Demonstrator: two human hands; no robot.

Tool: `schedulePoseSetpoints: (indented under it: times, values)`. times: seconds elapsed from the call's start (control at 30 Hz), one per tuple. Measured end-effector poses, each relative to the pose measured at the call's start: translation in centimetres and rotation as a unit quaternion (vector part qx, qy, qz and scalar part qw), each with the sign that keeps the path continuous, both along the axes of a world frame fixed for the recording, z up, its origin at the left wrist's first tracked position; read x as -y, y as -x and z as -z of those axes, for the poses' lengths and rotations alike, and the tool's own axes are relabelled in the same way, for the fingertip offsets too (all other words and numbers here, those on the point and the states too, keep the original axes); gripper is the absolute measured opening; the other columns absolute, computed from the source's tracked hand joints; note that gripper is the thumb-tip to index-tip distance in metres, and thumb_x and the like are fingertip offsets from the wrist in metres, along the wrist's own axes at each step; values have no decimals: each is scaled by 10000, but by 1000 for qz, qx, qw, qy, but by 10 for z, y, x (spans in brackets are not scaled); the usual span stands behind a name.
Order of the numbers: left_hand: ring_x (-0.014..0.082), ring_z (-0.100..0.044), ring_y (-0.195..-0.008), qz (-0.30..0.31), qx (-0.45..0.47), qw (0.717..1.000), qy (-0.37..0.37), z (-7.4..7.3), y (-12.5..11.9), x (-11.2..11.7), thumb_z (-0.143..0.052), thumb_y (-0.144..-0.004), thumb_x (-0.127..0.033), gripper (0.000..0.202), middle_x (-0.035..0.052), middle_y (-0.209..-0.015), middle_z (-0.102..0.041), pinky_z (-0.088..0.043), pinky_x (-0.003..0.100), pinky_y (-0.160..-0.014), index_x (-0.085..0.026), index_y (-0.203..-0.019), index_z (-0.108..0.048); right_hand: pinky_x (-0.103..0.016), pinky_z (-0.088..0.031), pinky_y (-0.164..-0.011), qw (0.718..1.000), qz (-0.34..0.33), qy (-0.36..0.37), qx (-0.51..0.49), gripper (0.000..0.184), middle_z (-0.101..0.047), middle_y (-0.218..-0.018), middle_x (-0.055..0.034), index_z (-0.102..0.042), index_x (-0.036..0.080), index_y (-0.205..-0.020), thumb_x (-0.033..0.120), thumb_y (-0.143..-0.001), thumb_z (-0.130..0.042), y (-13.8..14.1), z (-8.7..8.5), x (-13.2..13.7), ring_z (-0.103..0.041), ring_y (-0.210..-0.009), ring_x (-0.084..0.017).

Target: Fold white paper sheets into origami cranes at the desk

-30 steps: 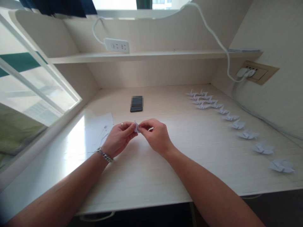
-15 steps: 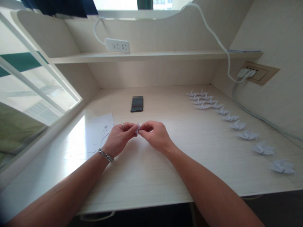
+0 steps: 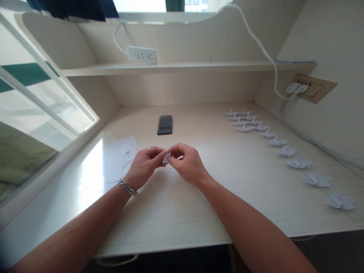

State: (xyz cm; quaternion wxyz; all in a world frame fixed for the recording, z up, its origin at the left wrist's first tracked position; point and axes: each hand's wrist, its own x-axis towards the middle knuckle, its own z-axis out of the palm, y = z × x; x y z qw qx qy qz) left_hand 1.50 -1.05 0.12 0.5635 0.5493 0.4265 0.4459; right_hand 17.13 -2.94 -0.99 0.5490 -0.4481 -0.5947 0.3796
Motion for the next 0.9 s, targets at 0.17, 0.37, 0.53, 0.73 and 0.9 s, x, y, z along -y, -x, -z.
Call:
schedulePoseSetpoints:
  times: [0.17,0.37,0.53,0.73,0.9]
  values:
    - [136,-604,-653,-1,-29,1000,-11,-3,0,1,-779,-697,-450,344,47,-708,-675,-538,294,-648,-123,-769,-703,-332,-536,-701,999,-11,10,44,99,-732,-797,-48,-709,189,-815,275,-767,-699,-5,-6,2,-672,-729,-190]
    - [128,-606,-667,25,-5,1000,3,-2,3,0,-791,-697,-409,320,45,-714,-675,-527,285,-665,-120,-798,-698,-326,-513,-701,975,35,-102,195,110,-739,-844,-35,-731,228,-853,206,-829,-626,-11,-5,2,-659,-759,-191]
    - [126,-626,-687,55,55,995,56,2,4,-2,-833,-658,-346,311,52,-749,-691,-516,278,-680,-120,-816,-689,-307,-493,-719,958,44,-156,238,150,-732,-870,-29,-722,236,-876,169,-853,-589,-13,-3,2,-650,-783,-182]
    - [127,-624,-671,29,20,999,31,0,3,-3,-828,-658,-331,290,52,-732,-699,-511,278,-669,-124,-808,-691,-297,-451,-707,914,81,-187,351,154,-727,-888,-52,-703,216,-885,184,-880,-552,-12,-5,6,-642,-808,-191]
    - [140,-624,-663,16,-24,1000,10,1,3,-3,-823,-653,-339,291,59,-718,-703,-515,291,-663,-122,-798,-695,-302,-387,-635,861,108,-208,453,222,-725,-875,-75,-690,196,-820,201,-912,-488,-7,-4,7,-625,-807,-202]
